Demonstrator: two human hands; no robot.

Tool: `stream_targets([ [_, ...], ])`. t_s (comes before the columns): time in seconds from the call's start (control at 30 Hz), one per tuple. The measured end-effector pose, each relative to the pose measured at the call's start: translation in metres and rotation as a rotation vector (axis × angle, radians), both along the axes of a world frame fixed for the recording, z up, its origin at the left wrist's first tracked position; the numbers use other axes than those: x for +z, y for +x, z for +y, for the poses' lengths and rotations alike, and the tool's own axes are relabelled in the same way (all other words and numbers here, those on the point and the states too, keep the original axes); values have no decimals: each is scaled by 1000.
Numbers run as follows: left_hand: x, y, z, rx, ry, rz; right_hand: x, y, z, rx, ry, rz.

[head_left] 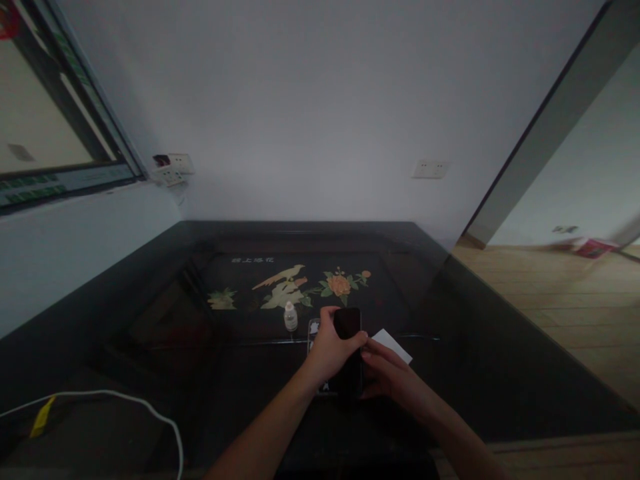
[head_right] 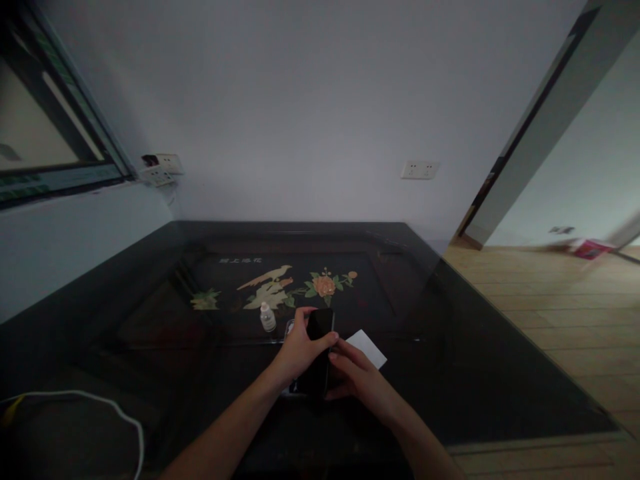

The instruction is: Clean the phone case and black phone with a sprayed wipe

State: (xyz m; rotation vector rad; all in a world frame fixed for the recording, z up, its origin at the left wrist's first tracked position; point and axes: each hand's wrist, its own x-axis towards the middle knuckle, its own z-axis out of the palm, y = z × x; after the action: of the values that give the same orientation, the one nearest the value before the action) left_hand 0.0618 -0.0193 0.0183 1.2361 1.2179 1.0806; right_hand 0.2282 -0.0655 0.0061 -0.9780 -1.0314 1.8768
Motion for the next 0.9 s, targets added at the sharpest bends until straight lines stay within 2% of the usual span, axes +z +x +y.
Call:
stream_targets([
  [0.23,-6,0,-1,3,50,74,-3,1,-2,-12,46,-86],
  [0.53,5,0,-3,15,11,141,15,-5,-2,9,65,-168],
  [0.67,9,1,-4,37,-14,109,14,-6,-2,17,73,-167],
  [0.77,7,1,-4,67,-7,91,12,-8,0,-5,75,-191],
  [0.9,1,0,-2,42,49,64,10,-12,7,-57,110,-242],
])
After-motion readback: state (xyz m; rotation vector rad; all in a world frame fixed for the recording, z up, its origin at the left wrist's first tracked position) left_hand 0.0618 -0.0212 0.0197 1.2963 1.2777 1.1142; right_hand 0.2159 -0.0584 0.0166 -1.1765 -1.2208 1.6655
